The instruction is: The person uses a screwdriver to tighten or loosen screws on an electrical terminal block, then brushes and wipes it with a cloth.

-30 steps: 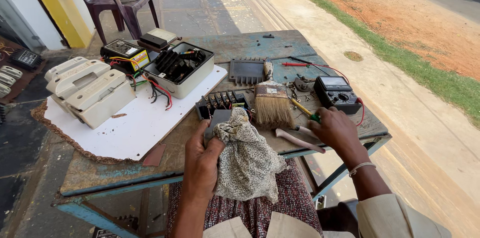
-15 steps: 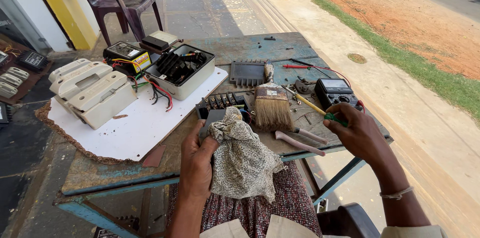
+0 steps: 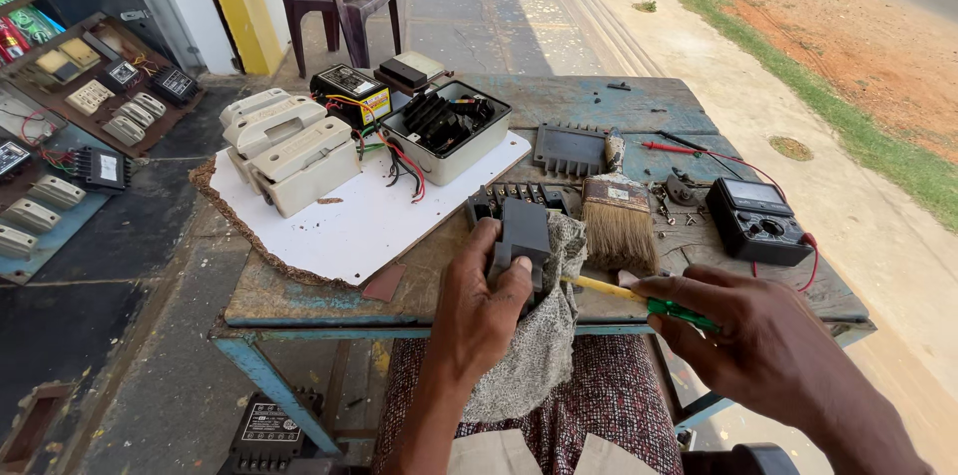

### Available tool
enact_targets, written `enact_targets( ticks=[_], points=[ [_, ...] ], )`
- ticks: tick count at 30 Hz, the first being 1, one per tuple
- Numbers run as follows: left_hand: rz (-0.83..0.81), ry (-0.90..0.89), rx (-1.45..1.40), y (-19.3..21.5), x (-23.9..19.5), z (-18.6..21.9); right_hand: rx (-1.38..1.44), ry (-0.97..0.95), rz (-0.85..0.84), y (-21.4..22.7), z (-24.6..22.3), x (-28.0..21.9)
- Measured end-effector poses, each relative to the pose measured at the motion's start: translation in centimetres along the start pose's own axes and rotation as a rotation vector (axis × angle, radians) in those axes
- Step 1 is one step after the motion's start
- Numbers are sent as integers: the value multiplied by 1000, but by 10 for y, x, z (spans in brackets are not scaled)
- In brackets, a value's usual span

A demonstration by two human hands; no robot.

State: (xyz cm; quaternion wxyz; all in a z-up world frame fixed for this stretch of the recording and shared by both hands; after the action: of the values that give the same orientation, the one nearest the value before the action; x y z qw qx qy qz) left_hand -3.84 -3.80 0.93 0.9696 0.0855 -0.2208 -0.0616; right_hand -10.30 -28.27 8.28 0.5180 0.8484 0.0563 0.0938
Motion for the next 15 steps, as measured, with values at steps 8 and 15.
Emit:
enact_targets(
  ticks=[8,15],
  points=[
    [176,144,-331,-15,18,-33,267,25,158,-2,-4,4],
    [133,137,-325,-16,10,-40,339,-53,149,-12,12,-4]
  ],
)
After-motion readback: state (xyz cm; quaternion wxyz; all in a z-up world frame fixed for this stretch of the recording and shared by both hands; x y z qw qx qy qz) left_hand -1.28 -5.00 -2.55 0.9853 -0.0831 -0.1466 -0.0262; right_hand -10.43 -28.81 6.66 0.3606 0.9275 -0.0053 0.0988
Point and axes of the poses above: each hand's wrist, its own x-axis towards the middle knuckle, its own y-axis out of the back of the hand, z = x × y, the point moved 2 cm from there along x, towards the middle knuckle, and after that the axes turned 11 degrees about x, right-handed, at the moved point
